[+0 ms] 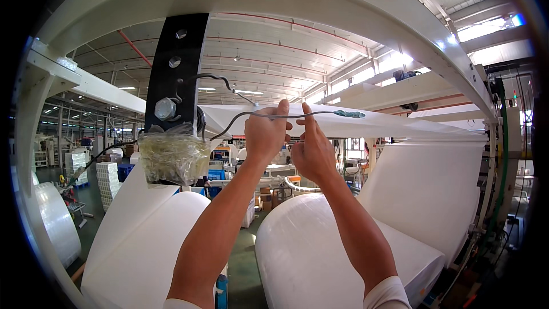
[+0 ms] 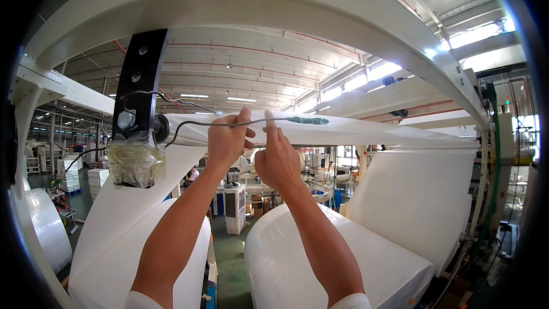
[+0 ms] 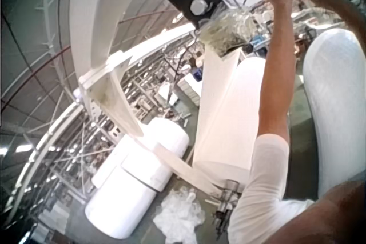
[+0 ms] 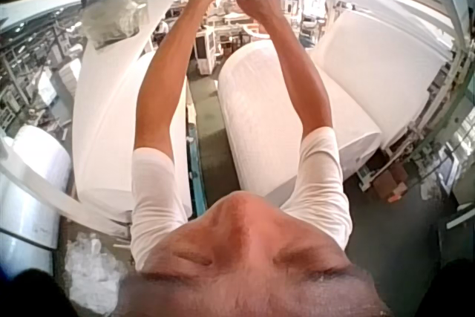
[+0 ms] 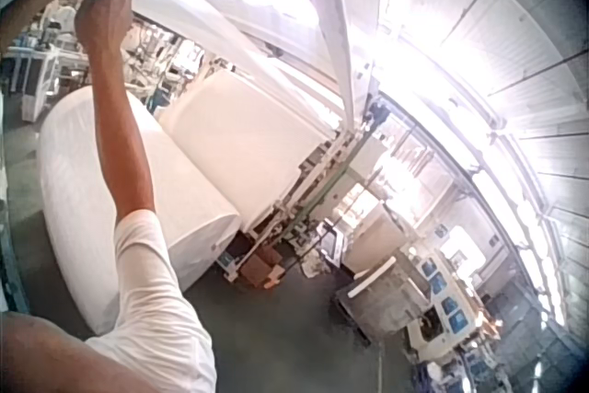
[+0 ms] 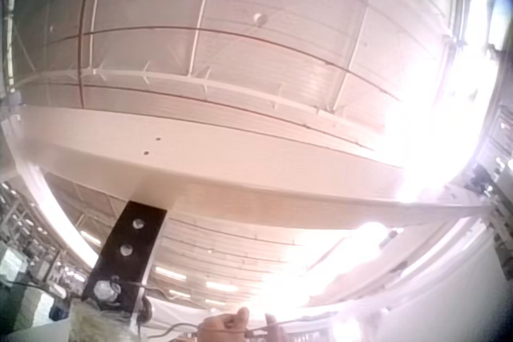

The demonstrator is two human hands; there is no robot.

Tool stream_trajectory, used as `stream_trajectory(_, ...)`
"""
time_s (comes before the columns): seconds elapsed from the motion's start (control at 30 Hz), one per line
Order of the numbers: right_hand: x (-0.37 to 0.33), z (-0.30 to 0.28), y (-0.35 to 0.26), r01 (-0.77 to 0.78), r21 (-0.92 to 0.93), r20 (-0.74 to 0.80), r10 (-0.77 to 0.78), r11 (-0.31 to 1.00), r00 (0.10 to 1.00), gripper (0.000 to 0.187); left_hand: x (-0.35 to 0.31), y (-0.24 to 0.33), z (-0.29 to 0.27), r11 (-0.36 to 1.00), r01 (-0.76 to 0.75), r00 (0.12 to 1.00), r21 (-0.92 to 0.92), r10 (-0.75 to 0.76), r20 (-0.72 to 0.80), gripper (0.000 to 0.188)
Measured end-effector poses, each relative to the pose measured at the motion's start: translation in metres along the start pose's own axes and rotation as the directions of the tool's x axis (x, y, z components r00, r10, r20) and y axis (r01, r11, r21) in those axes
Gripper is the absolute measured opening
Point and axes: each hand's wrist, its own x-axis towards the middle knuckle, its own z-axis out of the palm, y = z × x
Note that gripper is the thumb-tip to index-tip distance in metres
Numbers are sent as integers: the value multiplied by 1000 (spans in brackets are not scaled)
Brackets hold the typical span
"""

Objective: The person checks and adjusts the routing of a cable along a metal frame above large paper rolls, using their hands to trace the wire path.

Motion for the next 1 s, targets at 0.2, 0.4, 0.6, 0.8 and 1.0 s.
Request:
stream_trajectory(0.2,1,-2,-3,-37,5,30,37,999,999,86,0,-1,0,1000,22,1000,-19,-22,8,54)
stream_trajectory(0.4,1,-3,-4,-38,15,33,38,999,999,86,0,-2,2,999,17,1000,-33,-16,12,54)
stream_trajectory(0.6,1,-2,-1,-53,26,50,52,998,997,86,0,-1,3,1000,4,1000,-29,-4,13,53)
stream_trajectory(0.8,1,-3,-3,-53,33,49,51,998,997,85,0,-1,4,1000,2,1000,-9,-2,3,52)
stream_trajectory(1.0,3,1,-1,-60,71,62,55,996,997,84,-2,0,4,1000,2,1000,-4,-2,-2,53)
